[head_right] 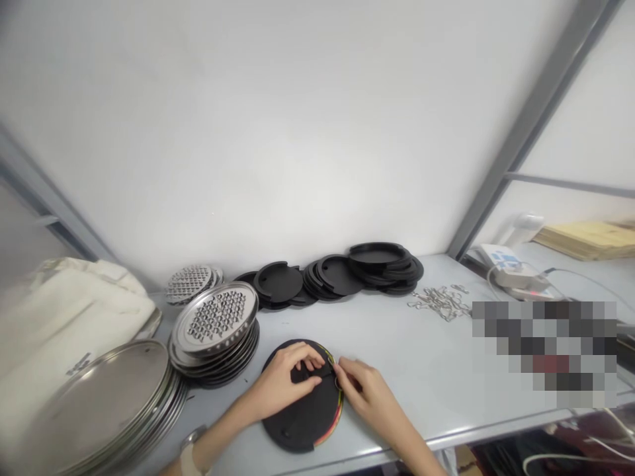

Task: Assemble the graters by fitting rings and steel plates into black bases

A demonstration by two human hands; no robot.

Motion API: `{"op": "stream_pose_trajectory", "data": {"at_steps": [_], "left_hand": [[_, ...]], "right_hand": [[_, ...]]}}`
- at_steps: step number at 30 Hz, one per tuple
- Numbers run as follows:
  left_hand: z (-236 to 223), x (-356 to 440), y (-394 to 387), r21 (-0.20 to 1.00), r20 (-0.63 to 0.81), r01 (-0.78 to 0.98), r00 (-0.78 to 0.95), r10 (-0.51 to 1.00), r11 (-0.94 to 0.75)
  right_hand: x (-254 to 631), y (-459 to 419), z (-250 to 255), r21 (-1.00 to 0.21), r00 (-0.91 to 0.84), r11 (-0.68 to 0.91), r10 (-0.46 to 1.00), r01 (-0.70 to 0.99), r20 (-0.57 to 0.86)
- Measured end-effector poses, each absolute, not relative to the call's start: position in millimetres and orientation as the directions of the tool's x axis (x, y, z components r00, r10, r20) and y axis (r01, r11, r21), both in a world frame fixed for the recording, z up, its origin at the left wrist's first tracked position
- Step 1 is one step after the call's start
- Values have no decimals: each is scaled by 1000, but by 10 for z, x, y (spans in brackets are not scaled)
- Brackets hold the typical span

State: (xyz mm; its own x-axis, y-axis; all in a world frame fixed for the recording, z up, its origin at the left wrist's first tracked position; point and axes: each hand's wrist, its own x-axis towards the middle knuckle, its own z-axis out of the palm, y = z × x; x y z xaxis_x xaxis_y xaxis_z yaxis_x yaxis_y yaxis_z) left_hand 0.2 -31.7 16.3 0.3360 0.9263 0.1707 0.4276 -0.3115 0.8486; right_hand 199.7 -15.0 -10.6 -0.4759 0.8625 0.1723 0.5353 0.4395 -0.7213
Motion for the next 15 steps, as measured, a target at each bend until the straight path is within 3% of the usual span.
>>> {"op": "stream_pose_trajectory", "data": {"at_steps": [11, 15], "left_hand": [[218, -9, -307, 812, 114, 499, 372, 921, -302], [227, 5, -354, 711, 105, 615, 386, 917, -340]], "right_hand": [[2018, -159, -146, -838, -460, 322, 882, 441, 97], [1989, -152, -160, -835, -445, 321, 889, 447, 104]]}}
